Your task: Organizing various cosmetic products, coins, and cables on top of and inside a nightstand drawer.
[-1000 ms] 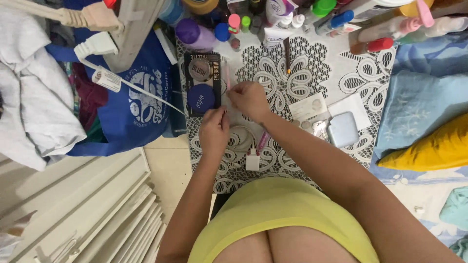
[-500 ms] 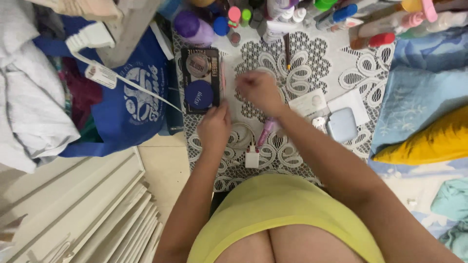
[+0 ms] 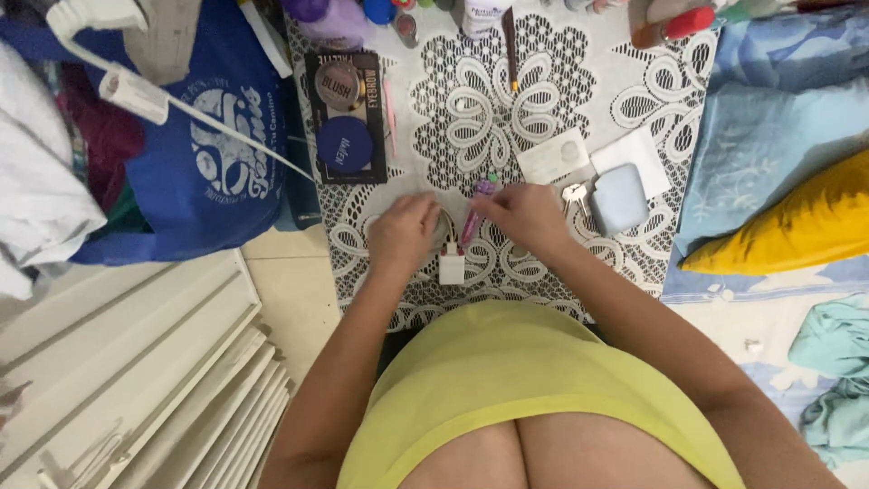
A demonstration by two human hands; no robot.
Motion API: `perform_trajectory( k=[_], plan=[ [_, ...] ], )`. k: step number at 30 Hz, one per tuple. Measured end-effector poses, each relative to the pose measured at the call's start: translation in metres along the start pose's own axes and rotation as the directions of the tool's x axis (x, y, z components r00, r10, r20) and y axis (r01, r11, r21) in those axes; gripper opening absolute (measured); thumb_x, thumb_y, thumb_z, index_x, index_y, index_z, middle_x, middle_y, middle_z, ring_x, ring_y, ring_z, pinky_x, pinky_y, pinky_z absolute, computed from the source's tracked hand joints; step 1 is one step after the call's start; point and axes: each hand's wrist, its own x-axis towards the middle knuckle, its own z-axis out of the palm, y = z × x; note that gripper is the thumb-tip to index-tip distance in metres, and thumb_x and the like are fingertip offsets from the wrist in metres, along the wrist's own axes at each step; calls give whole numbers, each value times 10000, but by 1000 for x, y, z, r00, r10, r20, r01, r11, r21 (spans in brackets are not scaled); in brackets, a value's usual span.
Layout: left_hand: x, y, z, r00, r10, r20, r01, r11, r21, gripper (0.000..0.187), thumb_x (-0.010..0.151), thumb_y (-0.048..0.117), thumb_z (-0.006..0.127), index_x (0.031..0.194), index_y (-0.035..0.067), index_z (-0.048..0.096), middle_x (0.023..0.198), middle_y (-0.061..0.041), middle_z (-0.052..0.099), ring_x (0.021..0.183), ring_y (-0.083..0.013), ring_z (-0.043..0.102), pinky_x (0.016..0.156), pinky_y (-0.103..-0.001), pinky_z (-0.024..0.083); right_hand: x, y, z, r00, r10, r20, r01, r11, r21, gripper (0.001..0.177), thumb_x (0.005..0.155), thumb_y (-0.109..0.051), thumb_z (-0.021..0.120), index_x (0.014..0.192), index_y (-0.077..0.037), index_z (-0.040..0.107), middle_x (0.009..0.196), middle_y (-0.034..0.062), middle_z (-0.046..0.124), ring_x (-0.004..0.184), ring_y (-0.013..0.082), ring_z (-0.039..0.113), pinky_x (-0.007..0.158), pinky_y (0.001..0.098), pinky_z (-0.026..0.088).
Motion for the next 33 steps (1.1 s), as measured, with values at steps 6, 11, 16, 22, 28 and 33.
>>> perform_trajectory(
  k=[6,11,16,22,28,33],
  plan=[
    [-23,9,5,997,73,17,-73,997,-21,310,931,233,712,1203,83,719,1187,-111,726,1117,-304,681,855,-417,588,28,35,33,954,-243,-175,252,967,34,292,841,-313,825,830,-23,790,648,127,695,559,199,666,562,335,524],
    [1,35,-22,996,70,-61,-86,937,-339,442,838,143,784,1253,40,671,1228,-174,672,1122,-333,655,853,-408,582,7,4,15,806,-531,-261,589,763,267,136,860,-161,796,931,-45,802,781,74,729,673,145,646,603,305,526],
    [40,22,-18,996,-39,-85,-3,895,-447,340,899,44,726,1237,70,698,1196,-129,720,1022,-278,733,849,-375,600,8,-39,-12,646,-708,-285,763,617,196,260,882,-140,836,1102,-28,752,1036,89,730,826,127,707,700,273,595],
    [86,23,-31,949,131,-286,-238,893,-381,274,898,48,767,1163,51,698,1156,-129,713,1069,-319,698,910,-400,573,6,-87,-64,545,-805,-235,832,553,36,284,887,-86,827,1148,-38,726,1112,134,707,874,197,751,745,305,627],
    [106,19,-46,919,181,-349,-329,842,-428,363,917,161,789,1250,80,671,1202,-136,707,1120,-329,687,952,-416,567,2,-106,-87,510,-846,-155,806,533,-258,237,869,7,795,1097,-15,734,1066,144,741,902,274,733,769,369,608],
    [138,-13,-29,972,-89,-217,47,981,-190,528,982,357,715,1418,95,573,1073,-190,727,928,-376,719,782,-480,563,-10,-105,-103,525,-769,-364,797,595,-107,238,944,12,785,1163,41,697,1107,149,696,927,196,739,790,284,635]
  ],
)
